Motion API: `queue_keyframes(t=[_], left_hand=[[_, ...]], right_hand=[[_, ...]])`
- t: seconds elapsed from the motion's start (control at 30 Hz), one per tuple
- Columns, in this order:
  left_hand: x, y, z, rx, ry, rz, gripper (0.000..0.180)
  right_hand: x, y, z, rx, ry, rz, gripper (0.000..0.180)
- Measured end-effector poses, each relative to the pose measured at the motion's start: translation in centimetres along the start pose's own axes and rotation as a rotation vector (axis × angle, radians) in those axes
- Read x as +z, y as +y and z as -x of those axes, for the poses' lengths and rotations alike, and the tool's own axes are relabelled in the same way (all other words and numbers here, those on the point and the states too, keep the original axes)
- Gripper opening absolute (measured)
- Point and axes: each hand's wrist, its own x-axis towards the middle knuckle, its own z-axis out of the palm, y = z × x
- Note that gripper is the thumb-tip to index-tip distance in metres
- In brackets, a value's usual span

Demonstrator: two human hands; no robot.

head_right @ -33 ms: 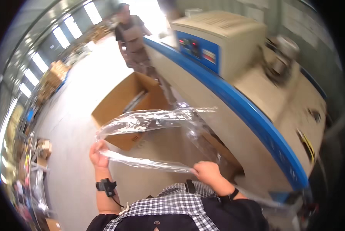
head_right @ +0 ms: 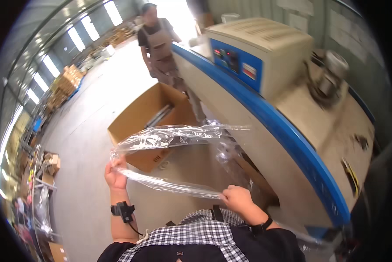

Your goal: Picking up grey foam tubes from a box and feeding them into an automated packaging machine for shrink-wrapping.

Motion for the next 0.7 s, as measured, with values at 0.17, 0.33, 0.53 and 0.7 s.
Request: queue_keyframes(t=[0.17, 0.33, 0.53, 0.7], left_hand=[[-0.2, 2.1, -5.1, 0.268, 0.097, -0.072, 0.046], [-4.3, 4.7, -15.1, 0.278, 0.091, 0.002, 0.041], [-8.6, 10.8, -30.4, 0.077, -0.019, 0.061, 0.026], [-10.5, 12.3, -42.2, 0.103, 0.246, -0.183, 0.022]], right_hand=[[0.0, 0.8, -7.2, 0.153, -0.3, -0.362, 0.025], [0.4, 2.5, -11.7, 0.064, -0.219, -0.348, 0.023], [0.3, 1.5, -16.6, 0.363, 0.057, -0.212, 0.018], [0.7, -2.0, -20.2, 0.582, 0.157, -0.104, 0.02]])
